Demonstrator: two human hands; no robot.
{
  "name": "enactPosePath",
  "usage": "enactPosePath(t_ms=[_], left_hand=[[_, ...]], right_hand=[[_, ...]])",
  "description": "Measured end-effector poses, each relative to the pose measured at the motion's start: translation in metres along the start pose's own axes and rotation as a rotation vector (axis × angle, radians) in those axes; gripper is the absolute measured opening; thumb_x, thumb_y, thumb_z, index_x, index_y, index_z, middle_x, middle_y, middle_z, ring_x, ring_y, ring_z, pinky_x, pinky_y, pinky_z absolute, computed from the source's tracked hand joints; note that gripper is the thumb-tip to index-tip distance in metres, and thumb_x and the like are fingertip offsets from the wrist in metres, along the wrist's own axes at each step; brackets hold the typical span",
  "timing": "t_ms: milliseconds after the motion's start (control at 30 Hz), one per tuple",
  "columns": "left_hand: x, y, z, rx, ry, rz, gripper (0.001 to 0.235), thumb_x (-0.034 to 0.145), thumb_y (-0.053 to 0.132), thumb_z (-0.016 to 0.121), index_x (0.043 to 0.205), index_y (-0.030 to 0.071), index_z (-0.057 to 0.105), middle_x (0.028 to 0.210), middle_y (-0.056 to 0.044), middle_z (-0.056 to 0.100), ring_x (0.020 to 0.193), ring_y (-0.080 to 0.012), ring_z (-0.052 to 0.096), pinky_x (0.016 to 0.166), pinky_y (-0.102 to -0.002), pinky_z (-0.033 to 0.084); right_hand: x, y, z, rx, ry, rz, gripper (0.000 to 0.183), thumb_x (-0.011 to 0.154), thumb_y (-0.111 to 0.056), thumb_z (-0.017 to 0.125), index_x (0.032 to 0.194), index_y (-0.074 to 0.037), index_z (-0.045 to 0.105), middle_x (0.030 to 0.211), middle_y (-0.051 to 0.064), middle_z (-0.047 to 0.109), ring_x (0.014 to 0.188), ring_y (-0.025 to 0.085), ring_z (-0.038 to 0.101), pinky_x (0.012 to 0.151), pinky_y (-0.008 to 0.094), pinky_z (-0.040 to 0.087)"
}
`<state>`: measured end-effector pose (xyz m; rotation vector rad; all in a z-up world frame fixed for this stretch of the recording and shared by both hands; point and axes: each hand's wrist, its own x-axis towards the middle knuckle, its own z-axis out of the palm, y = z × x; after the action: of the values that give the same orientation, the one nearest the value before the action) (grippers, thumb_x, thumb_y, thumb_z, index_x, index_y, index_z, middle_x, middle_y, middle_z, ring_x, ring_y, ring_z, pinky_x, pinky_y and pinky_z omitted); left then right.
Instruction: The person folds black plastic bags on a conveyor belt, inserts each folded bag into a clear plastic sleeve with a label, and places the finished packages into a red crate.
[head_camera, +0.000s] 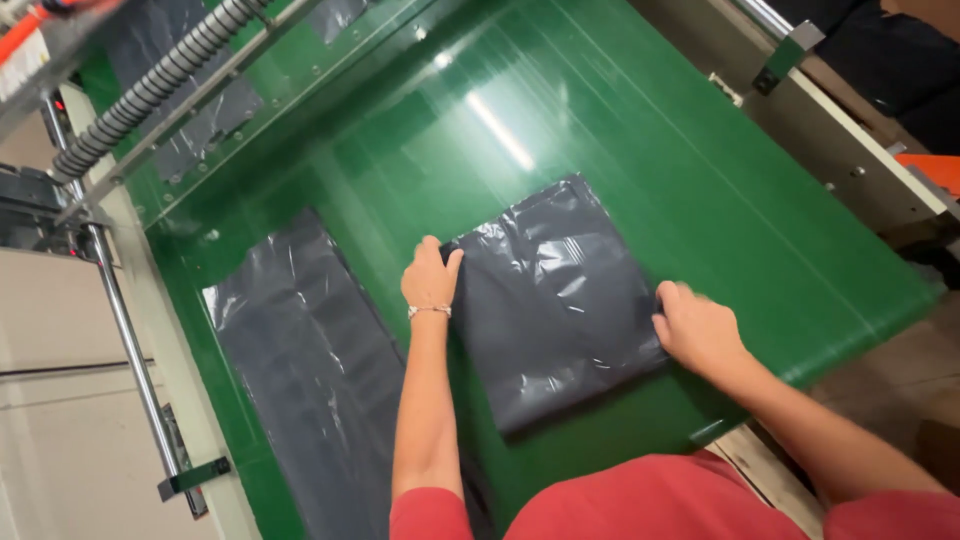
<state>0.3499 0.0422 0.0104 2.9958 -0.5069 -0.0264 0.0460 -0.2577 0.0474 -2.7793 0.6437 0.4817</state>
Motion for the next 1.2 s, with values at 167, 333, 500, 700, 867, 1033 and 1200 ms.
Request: enactPosePath(t_ms=[167, 333, 500, 700, 867, 1033, 1200], left_hand=[[-0.112, 0.08, -0.046, -0.069, 0.514, 0.261, 0.035, 0.093, 0.041, 0.06, 0.112, 0.012, 0.062, 0.111, -0.011, 0.062, 0.105, -0.0341, 0.062, 0.081, -0.046, 0.053], [-0.207, 0.127, -0.039, -0.093, 0.327, 0.37, 0.044, 0.098, 0.027, 0.047, 0.133, 0.004, 0.056, 0.144, -0.013, 0.054, 0.141, -0.0305, 0.045, 0.108, -0.051, 0.037], [-0.217, 0.116, -0.016, -0.103, -0.119, 0.257, 0.085, 0.084, 0.059, 0.05, 0.152, 0.011, 0.036, 0.165, -0.011, 0.024, 0.154, -0.0361, 0.011, 0.112, -0.069, 0.016], [-0.218, 0.119, -0.037, -0.154, -0.118, 0.249, 0.084, 0.085, 0.056, 0.056, 0.152, 0.01, 0.035, 0.165, -0.013, 0.023, 0.153, -0.0398, 0.011, 0.112, -0.072, 0.014], [-0.2, 0.125, -0.042, -0.109, -0.02, 0.289, 0.083, 0.074, 0.057, 0.069, 0.138, 0.009, 0.047, 0.152, -0.013, 0.039, 0.145, -0.0408, 0.027, 0.109, -0.07, 0.025], [-0.173, 0.132, -0.008, -0.163, 0.207, 0.42, 0.062, 0.074, 0.059, 0.067, 0.118, 0.017, 0.058, 0.122, -0.001, 0.057, 0.123, -0.0275, 0.052, 0.092, -0.047, 0.048], [-0.154, 0.124, 0.007, -0.525, 0.079, 0.29, 0.056, 0.089, 0.063, 0.056, 0.12, 0.017, 0.062, 0.108, -0.002, 0.062, 0.103, -0.025, 0.058, 0.082, -0.035, 0.056]], right_hand=[[-0.006, -0.075, 0.005, 0.341, 0.569, -0.535, 0.032, 0.09, -0.028, 0.06, 0.117, -0.013, 0.066, 0.112, 0.009, 0.068, 0.114, 0.029, 0.064, 0.1, 0.042, 0.047], [-0.008, -0.129, 0.028, 0.699, 0.536, -0.872, 0.05, 0.103, -0.038, 0.036, 0.133, -0.004, 0.057, 0.137, 0.018, 0.058, 0.133, 0.036, 0.051, 0.115, 0.049, 0.032], [0.011, -0.102, 0.048, 0.007, 0.524, -0.703, 0.086, 0.092, -0.076, 0.029, 0.147, -0.013, 0.047, 0.156, 0.014, 0.042, 0.149, 0.032, 0.031, 0.122, 0.056, 0.014], [0.056, -0.056, 0.006, -0.187, 0.564, -0.39, 0.078, 0.091, -0.067, 0.045, 0.149, -0.015, 0.051, 0.155, 0.014, 0.048, 0.145, 0.037, 0.039, 0.117, 0.066, 0.022], [0.155, -0.061, -0.045, -0.217, 0.447, -0.402, 0.077, 0.087, -0.052, 0.063, 0.15, -0.011, 0.046, 0.159, 0.01, 0.041, 0.149, 0.03, 0.033, 0.118, 0.057, 0.028], [0.282, -0.074, -0.008, -0.283, 0.149, -0.472, 0.106, 0.057, -0.061, 0.083, 0.147, -0.023, 0.042, 0.143, 0.001, 0.051, 0.131, 0.026, 0.049, 0.091, 0.052, 0.054], [0.297, -0.105, -0.016, -0.335, -0.233, -0.185, 0.078, 0.053, -0.051, 0.09, 0.121, -0.023, 0.066, 0.117, 0.004, 0.073, 0.11, 0.031, 0.068, 0.082, 0.05, 0.047]])
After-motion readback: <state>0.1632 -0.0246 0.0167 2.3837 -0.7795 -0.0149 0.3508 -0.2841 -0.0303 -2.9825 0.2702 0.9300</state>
